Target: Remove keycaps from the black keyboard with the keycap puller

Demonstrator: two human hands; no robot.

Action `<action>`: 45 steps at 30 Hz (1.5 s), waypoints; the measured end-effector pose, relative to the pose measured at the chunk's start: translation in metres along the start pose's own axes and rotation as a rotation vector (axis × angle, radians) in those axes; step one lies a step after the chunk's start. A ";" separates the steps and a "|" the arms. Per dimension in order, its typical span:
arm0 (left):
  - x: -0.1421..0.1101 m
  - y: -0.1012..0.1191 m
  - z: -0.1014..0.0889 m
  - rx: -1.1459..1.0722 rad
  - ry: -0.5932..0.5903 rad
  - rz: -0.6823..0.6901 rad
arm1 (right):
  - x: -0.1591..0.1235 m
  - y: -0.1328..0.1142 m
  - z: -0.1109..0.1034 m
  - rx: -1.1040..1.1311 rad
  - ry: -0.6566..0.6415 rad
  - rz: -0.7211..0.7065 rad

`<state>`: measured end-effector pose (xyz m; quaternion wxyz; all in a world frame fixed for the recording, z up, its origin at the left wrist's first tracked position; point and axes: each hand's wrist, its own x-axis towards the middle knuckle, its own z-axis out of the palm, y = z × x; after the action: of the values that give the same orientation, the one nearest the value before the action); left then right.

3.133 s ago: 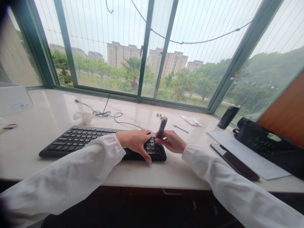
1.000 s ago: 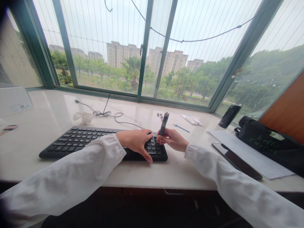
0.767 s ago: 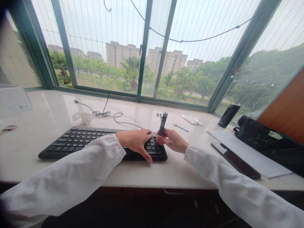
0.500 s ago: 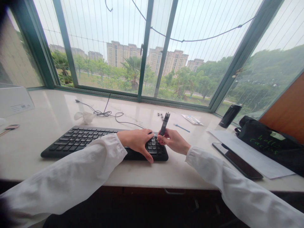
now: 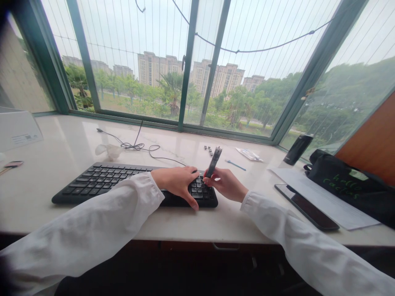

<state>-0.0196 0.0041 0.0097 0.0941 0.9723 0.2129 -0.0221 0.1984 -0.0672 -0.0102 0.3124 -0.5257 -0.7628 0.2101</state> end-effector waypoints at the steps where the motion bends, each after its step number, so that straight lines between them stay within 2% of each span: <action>1: 0.000 0.000 0.000 -0.002 0.001 0.000 | 0.000 -0.001 0.000 -0.022 -0.001 -0.014; 10: 0.000 0.000 0.000 -0.005 0.000 -0.014 | -0.004 -0.006 0.001 -0.185 0.019 -0.129; 22: 0.000 -0.001 0.001 -0.007 -0.007 -0.025 | -0.009 0.013 0.008 -0.228 0.114 -0.254; 37: 0.000 -0.002 0.002 0.005 0.001 -0.006 | -0.001 0.011 0.004 0.026 0.033 -0.071; 40: 0.001 -0.001 0.002 0.014 0.006 0.001 | -0.001 0.010 0.004 -0.024 0.036 -0.102; 45: 0.001 -0.001 0.003 0.016 0.006 -0.006 | -0.001 0.007 0.002 -0.190 0.054 -0.233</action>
<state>-0.0190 0.0054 0.0069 0.0857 0.9724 0.2159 -0.0212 0.2016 -0.0653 -0.0165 0.3041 -0.4663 -0.8264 0.0852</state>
